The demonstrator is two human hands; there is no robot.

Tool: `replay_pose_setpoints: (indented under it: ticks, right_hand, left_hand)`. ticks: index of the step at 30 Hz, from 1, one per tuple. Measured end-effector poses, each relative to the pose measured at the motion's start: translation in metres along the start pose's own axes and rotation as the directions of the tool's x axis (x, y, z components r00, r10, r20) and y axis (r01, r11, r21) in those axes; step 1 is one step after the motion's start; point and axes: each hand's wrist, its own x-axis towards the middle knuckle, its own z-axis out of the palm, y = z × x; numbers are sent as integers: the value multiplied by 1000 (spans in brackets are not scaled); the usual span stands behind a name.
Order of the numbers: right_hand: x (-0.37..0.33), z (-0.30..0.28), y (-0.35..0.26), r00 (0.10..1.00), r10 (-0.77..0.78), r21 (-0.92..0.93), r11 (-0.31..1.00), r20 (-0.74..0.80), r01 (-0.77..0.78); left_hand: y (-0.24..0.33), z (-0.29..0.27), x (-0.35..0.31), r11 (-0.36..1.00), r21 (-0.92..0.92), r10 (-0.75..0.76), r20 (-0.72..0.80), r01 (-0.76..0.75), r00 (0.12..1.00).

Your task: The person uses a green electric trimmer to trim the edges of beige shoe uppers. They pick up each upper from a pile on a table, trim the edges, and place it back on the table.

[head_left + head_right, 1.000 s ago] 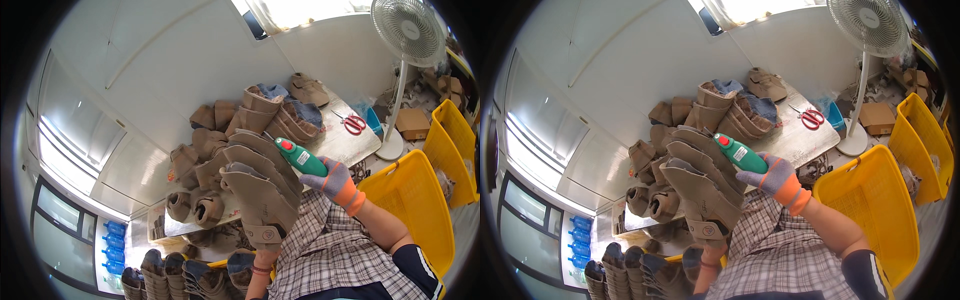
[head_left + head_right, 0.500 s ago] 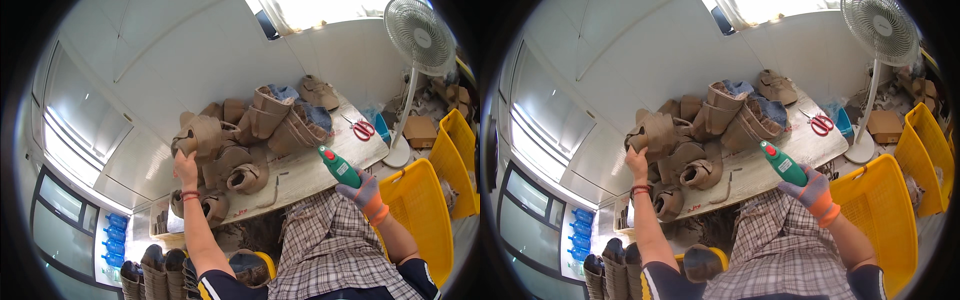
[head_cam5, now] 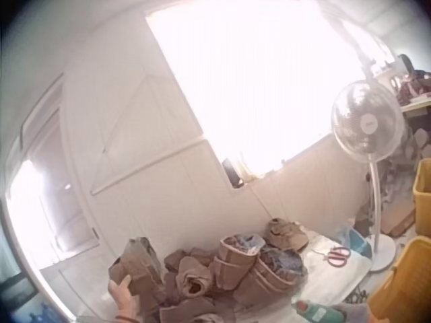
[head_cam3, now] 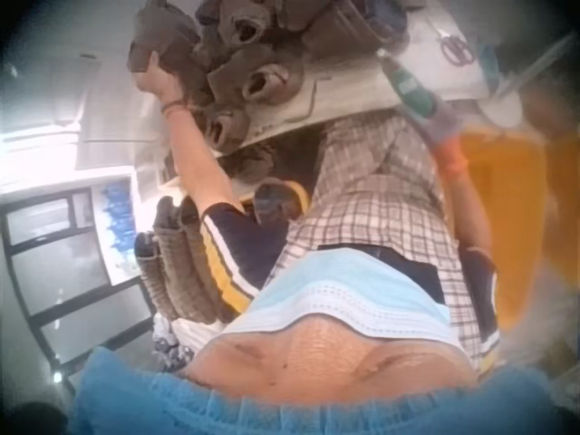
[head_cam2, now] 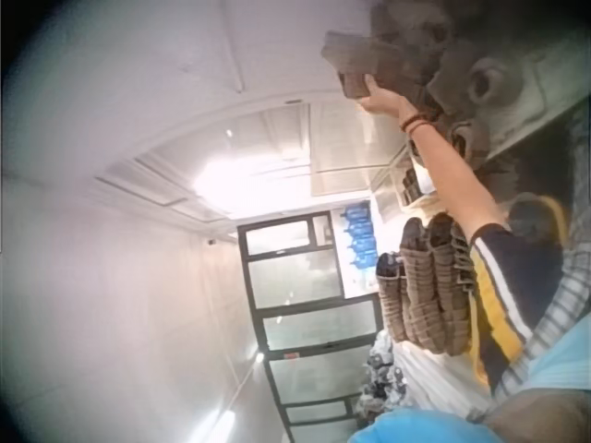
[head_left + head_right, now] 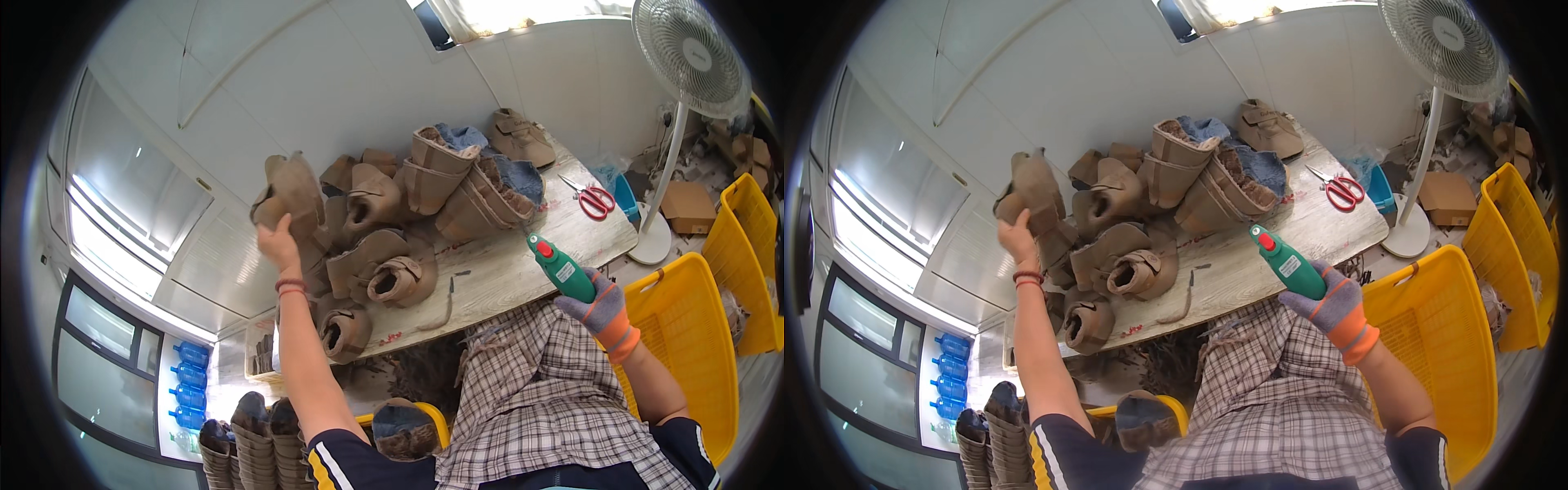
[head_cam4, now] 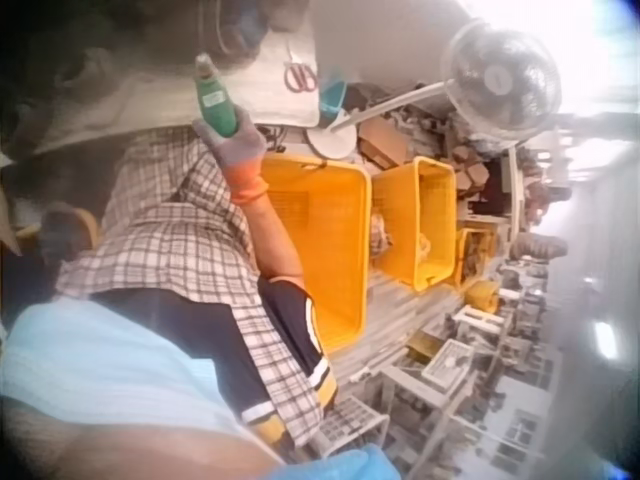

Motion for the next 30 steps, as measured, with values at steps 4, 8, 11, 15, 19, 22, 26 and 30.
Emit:
replay_pose_setpoints:
  ticks: [4,8,11,15,19,22,26,30]
  right_hand:
    - [1,0,7,983,-181,-79,981,-19,179]
    - [6,-8,-2,857,-515,-393,786,8,476]
    - [6,-15,-16,701,-710,-594,537,65,599]
    - [7,-35,3,571,-806,-747,283,154,602]
    - [7,-58,39,609,-776,-788,270,162,554]
    - [4,-67,45,667,-725,-805,285,173,519]
    - [6,-69,46,703,-683,-785,318,199,532]
    - [8,-65,45,679,-701,-755,318,220,573]
  left_hand:
    - [80,-37,-40,385,-832,-440,216,400,872]
    - [116,-56,-104,-60,-853,-515,471,518,716]
    - [112,-59,-149,-320,-720,-473,685,616,554]
    - [103,-42,-206,-618,-477,-353,879,625,322]
    - [109,-29,-234,-663,-389,-328,919,640,219]
    - [111,-25,-244,-724,-355,-308,934,592,183]
    - [117,-22,-247,-703,-362,-344,927,612,153]
    - [116,-21,-250,-723,-327,-316,940,609,130]
